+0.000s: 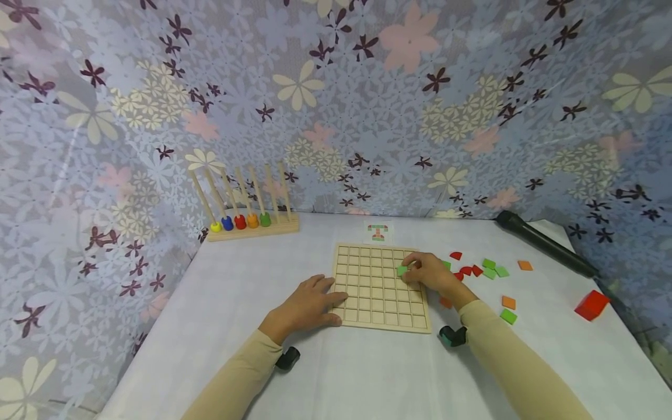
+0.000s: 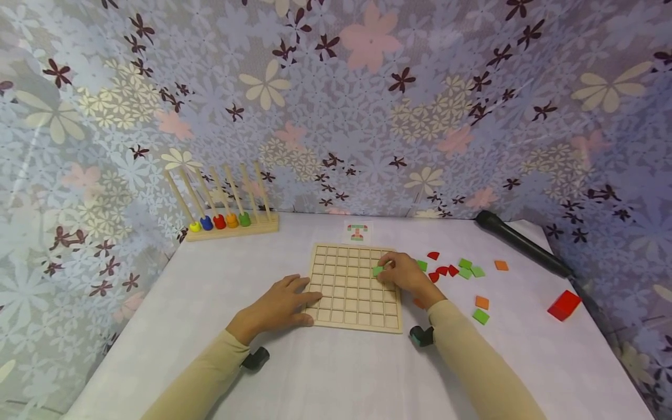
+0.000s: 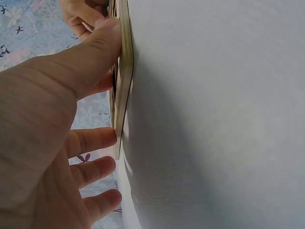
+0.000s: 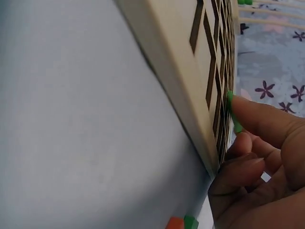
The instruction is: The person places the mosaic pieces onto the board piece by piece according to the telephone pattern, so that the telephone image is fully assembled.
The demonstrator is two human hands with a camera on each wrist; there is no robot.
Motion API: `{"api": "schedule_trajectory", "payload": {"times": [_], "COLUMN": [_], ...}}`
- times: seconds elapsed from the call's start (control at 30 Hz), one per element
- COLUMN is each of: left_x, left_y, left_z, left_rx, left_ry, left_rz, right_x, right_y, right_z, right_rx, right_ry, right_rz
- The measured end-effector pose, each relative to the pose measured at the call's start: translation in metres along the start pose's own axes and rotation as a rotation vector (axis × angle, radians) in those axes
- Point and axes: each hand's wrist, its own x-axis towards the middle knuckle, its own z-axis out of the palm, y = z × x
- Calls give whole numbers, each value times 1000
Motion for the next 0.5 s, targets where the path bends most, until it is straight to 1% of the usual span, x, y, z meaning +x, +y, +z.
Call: {"api": "schedule_trajectory", "payload": {"times": [0.13, 0.23, 0.5], "left_x": [0, -1, -1], "left_y": [0, 1, 2], "left_z": [-1, -1, -2], "left_rx": [-8, -17, -17], "left_ry": [5, 5, 2], "left_rz": [0, -1, -4], "right_x": [0, 0, 3], "right_y": [-2, -3, -1], "right_z": [3, 5, 7], "right_rx": [-76, -107, -120], "right_ry": [0, 7, 10], "right_rz": [-21, -12, -3]}}
